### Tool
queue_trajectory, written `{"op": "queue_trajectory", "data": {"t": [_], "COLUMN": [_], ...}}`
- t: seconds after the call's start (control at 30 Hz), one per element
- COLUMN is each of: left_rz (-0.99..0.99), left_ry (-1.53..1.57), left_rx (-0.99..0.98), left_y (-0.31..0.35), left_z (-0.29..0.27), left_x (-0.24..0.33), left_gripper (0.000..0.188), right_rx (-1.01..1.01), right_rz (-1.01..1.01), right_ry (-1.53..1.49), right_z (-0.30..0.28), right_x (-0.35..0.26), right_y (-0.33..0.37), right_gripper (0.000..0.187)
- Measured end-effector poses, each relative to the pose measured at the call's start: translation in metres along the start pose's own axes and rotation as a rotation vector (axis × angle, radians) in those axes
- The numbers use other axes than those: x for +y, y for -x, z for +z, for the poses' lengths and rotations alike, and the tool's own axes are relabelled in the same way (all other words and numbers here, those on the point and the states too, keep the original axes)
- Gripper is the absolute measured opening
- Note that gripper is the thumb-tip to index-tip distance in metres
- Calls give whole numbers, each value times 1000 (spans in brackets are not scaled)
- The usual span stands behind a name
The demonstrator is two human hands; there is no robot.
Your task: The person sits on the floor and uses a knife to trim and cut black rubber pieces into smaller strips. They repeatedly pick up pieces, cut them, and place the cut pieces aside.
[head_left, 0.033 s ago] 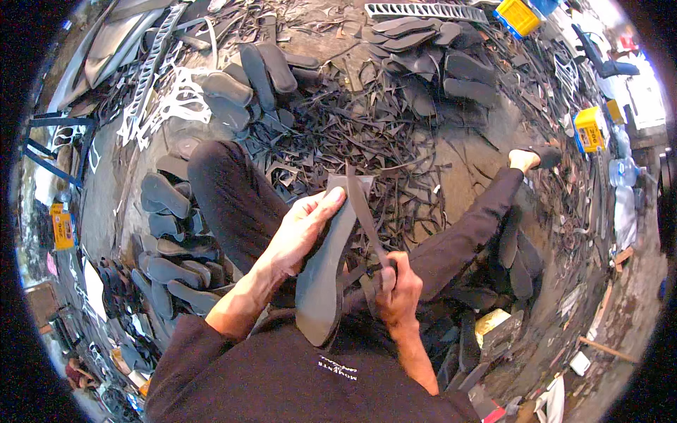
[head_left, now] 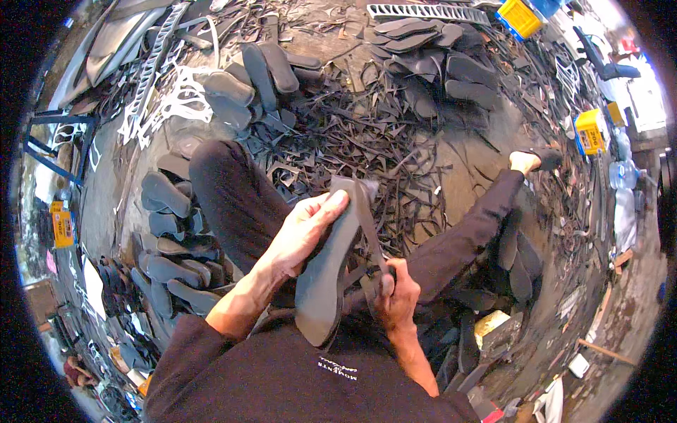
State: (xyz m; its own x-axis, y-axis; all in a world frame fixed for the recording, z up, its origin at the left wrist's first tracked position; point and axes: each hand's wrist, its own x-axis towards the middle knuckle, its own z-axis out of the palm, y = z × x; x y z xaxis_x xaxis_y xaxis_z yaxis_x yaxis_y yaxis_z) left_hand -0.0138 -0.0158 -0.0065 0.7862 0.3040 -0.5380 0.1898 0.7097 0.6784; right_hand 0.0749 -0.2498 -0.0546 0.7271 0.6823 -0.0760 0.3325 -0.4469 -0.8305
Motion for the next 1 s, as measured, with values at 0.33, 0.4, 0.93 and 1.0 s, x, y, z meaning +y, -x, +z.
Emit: {"op": "queue_trajectory", "data": {"t": [0.33, 0.4, 0.93, 1.0], "left_rz": [162, 162, 312, 604], "left_ry": [-182, -149, -184, 241], "left_rx": [-170, -208, 144, 511], "left_y": [13, 15, -29, -43], "left_z": [8, 16, 14, -3], "left_x": [13, 18, 18, 29], "left_gripper": [35, 37, 31, 29], "right_rx": [-281, -325, -922, -621], "right_rz": [-43, -99, 389, 372], "right_ry": [104, 196, -142, -585], "right_z": [-89, -108, -154, -147], "right_x": [-68, -89, -79, -49], "right_y": [-58, -69, -186, -169], "right_gripper": [53, 52, 70, 74]}}
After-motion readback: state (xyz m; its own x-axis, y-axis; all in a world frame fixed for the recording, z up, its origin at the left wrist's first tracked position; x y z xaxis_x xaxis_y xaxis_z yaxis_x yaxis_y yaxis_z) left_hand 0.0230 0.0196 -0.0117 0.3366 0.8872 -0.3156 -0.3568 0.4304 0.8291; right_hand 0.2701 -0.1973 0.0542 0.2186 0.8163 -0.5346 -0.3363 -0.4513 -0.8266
